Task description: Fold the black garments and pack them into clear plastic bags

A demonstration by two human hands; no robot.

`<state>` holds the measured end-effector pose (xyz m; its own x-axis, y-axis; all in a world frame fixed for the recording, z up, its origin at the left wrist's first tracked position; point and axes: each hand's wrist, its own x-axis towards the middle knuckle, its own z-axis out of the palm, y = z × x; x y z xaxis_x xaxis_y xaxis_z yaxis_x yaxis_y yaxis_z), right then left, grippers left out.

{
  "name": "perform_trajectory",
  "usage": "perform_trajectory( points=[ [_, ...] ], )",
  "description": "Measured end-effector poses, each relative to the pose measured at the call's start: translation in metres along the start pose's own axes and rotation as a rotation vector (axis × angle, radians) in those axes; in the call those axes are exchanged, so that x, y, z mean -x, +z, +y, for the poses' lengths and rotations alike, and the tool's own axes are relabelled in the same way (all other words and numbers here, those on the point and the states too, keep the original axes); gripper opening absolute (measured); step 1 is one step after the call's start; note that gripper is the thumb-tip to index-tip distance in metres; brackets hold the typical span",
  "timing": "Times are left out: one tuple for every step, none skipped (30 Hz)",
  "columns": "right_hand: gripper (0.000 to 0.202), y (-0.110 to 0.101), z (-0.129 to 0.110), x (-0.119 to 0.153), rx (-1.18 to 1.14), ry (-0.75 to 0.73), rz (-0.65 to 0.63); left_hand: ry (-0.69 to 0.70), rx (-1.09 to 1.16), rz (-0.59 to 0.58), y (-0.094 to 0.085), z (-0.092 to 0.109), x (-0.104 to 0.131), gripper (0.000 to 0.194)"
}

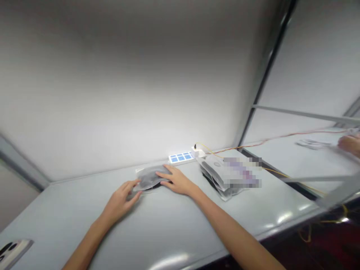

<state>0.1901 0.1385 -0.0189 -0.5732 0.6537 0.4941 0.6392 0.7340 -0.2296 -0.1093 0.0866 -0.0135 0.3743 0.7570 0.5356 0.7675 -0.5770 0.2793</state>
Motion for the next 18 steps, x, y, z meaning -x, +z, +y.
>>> perform_trajectory(
  points=[
    [0.043,0.005,-0.002,-0.003,0.002,0.039,0.006,-0.063,0.073,-0.028,0.004,0.002,-0.001,0.043],
    [0.042,0.009,-0.004,-0.007,0.011,0.082,0.018,-0.108,0.132,-0.045,0.008,0.004,-0.002,0.045],
    [0.042,0.011,-0.007,-0.010,0.027,0.124,0.034,-0.133,0.168,-0.049,0.011,0.006,-0.003,0.046],
    [0.042,0.012,-0.010,-0.012,0.043,0.162,0.051,-0.146,0.189,-0.049,0.014,0.008,-0.004,0.047],
    [0.042,0.012,-0.013,-0.014,0.056,0.182,0.062,-0.156,0.203,-0.049,0.016,0.010,-0.005,0.047],
    [0.042,0.011,-0.016,-0.014,0.064,0.179,0.066,-0.170,0.218,-0.046,0.017,0.011,-0.006,0.047],
    [0.043,0.009,-0.017,-0.013,0.066,0.157,0.061,-0.181,0.226,-0.039,0.017,0.012,-0.006,0.047],
    [0.047,0.006,-0.018,-0.012,0.063,0.114,0.048,-0.202,0.237,-0.029,0.017,0.012,-0.007,0.047],
    [0.058,0.004,-0.019,-0.010,0.054,0.059,0.022,-0.231,0.253,-0.021,0.015,0.013,-0.008,0.048],
    [0.071,0.002,-0.019,-0.008,0.043,-0.001,-0.016,-0.264,0.273,-0.016,0.013,0.012,-0.009,0.049],
    [0.083,0.001,-0.019,-0.006,0.036,-0.054,-0.062,-0.298,0.298,-0.013,0.011,0.012,-0.009,0.050],
    [0.088,0.000,-0.019,-0.003,0.037,-0.095,-0.108,-0.333,0.327,-0.010,0.009,0.012,-0.010,0.052],
    [0.086,0.000,-0.021,-0.001,0.049,-0.121,-0.145,-0.365,0.358,-0.006,0.007,0.012,-0.010,0.054],
    [0.079,0.000,-0.023,0.003,0.072,-0.128,-0.166,-0.389,0.389,-0.001,0.006,0.013,-0.010,0.054],
    [0.071,-0.001,-0.028,0.007,0.105,-0.123,-0.168,-0.402,0.421,0.005,0.004,0.014,-0.010,0.055],
    [0.065,-0.003,-0.033,0.012,0.143,-0.112,-0.157,-0.414,0.464,0.005,0.004,0.015,-0.009,0.055],
    [0.062,-0.005,-0.039,0.018,0.185,-0.100,-0.142,-0.418,0.509,-0.005,0.003,0.018,-0.009,0.054],
    [0.062,-0.008,-0.045,0.026,0.227,-0.090,-0.130,-0.407,0.549,-0.034,0.004,0.020,-0.008,0.053]
  ],
)
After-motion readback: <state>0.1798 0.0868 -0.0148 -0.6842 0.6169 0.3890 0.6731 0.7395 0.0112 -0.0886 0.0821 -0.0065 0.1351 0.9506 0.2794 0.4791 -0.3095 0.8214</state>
